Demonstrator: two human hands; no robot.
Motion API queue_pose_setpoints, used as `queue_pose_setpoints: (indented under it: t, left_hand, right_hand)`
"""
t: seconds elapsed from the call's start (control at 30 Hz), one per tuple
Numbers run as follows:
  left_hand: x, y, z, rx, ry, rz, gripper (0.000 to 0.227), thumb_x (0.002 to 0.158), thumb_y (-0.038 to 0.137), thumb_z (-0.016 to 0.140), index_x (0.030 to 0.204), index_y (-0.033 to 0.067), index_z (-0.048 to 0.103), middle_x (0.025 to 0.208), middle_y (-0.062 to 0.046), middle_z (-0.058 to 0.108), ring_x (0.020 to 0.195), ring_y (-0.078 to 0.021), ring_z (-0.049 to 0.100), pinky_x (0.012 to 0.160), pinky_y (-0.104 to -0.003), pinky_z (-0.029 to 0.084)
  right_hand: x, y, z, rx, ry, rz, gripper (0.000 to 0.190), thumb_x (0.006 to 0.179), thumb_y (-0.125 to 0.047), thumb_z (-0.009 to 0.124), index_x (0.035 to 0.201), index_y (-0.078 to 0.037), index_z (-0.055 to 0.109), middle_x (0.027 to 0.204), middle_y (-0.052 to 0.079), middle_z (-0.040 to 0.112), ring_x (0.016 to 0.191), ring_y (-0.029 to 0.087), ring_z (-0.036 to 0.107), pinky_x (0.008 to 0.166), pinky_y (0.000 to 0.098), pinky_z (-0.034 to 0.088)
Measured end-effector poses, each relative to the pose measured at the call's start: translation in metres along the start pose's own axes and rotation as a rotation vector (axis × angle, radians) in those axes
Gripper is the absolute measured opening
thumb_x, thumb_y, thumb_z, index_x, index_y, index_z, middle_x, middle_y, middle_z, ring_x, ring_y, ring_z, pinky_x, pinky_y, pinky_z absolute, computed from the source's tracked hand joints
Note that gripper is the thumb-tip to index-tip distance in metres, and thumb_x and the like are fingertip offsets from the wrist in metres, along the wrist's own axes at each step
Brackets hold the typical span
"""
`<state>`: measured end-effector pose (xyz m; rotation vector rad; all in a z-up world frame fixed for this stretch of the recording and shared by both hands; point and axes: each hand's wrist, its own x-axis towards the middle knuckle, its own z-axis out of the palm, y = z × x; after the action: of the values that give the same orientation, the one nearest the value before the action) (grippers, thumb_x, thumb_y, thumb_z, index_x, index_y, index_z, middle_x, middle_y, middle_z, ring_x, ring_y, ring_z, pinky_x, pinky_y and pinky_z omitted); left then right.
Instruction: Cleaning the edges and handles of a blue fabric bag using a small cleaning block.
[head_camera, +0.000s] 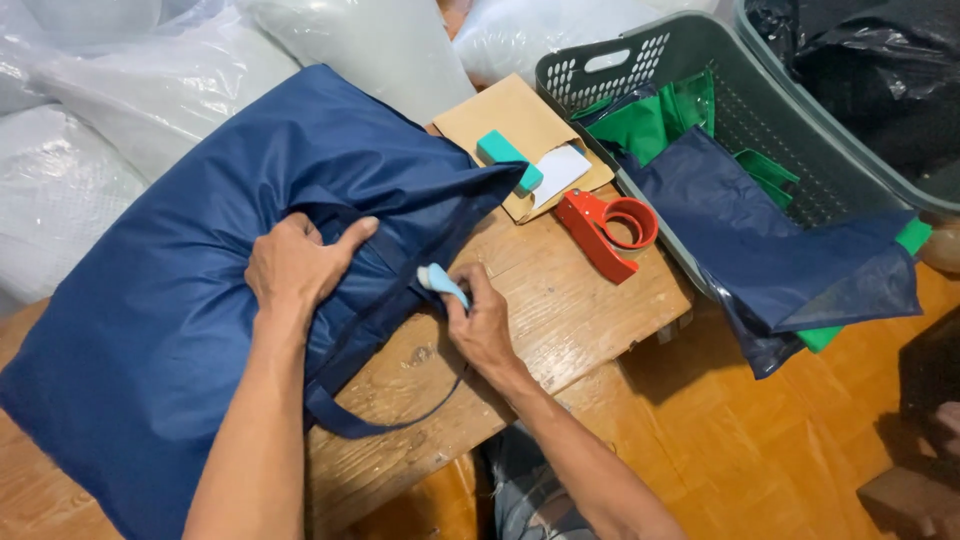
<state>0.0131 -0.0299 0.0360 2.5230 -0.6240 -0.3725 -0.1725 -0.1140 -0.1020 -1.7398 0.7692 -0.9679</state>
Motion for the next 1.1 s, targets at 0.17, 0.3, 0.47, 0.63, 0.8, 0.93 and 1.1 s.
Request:
queue_pose_setpoints:
  t: [0.17,0.3,0.47,0.63,0.8,0.93,1.1]
  left_hand:
    - [0.0,-0.002,0.004,-0.002,0.014,0.013,0.075,0.08,0.073,0.078,0.082,-0.0001,0.064,0.087,-0.03,0.07,0.097,-0.05,0.069,0.081,-0.054,0.053]
    - [-0.003,0.002,0.003,-0.015,0.024,0.011,0.073,0.08,0.072,0.078,0.081,0.0005,0.063,0.089,-0.031,0.071,0.098,-0.0495,0.069,0.082,-0.054,0.053]
    - [0.004,-0.011,0.009,0.005,0.046,0.003,0.074,0.08,0.076,0.078,0.077,0.0047,0.06,0.081,-0.026,0.069,0.091,-0.047,0.071,0.076,-0.053,0.054]
    - [0.006,-0.011,0.012,-0.016,0.058,0.012,0.075,0.08,0.077,0.079,0.076,0.0057,0.058,0.081,-0.025,0.069,0.09,-0.0462,0.071,0.075,-0.053,0.054]
    - [0.006,-0.012,0.011,-0.021,0.058,0.01,0.075,0.08,0.077,0.08,0.072,0.0065,0.055,0.076,-0.025,0.067,0.088,-0.0468,0.071,0.074,-0.053,0.054]
    - [0.008,-0.012,0.013,-0.034,0.065,0.003,0.074,0.081,0.077,0.079,0.074,0.0065,0.056,0.077,-0.025,0.067,0.088,-0.0455,0.071,0.074,-0.054,0.053]
    - [0.01,-0.013,0.01,-0.017,0.061,-0.002,0.077,0.078,0.08,0.08,0.073,0.0068,0.056,0.078,-0.026,0.068,0.09,-0.0472,0.07,0.076,-0.053,0.054]
  right_hand:
    - [0.003,-0.018,-0.005,-0.023,0.103,-0.099,0.023,0.088,-0.02,0.077,0.104,-0.013,0.063,0.087,0.01,0.065,0.081,0.03,0.067,0.072,0.038,0.054]
    - [0.016,-0.021,0.014,-0.023,0.152,-0.189,0.004,0.099,-0.013,0.065,0.1,-0.009,0.063,0.09,0.012,0.06,0.084,0.033,0.065,0.076,0.041,0.054]
    - [-0.001,-0.027,0.019,0.063,-0.098,-0.16,0.009,0.092,-0.017,0.075,0.097,-0.012,0.07,0.085,0.008,0.065,0.084,0.03,0.07,0.077,0.0376,0.056]
    - [0.008,-0.028,0.025,-0.021,0.166,-0.143,0.006,0.095,-0.015,0.07,0.099,-0.012,0.068,0.086,0.009,0.063,0.081,0.029,0.067,0.071,0.0373,0.054]
    - [-0.044,-0.036,0.049,0.059,-0.164,-0.216,0.01,0.09,-0.02,0.078,0.095,-0.014,0.072,0.083,0.004,0.065,0.083,0.029,0.069,0.076,0.0345,0.056]
    - [-0.024,-0.04,0.046,0.028,0.069,-0.224,0.007,0.095,-0.013,0.071,0.098,-0.01,0.066,0.085,0.009,0.061,0.08,0.032,0.066,0.075,0.0381,0.054]
    - [-0.07,-0.051,0.069,0.21,-0.24,-0.146,0.011,0.09,-0.018,0.079,0.092,-0.011,0.071,0.08,0.005,0.064,0.081,0.028,0.068,0.077,0.0352,0.054]
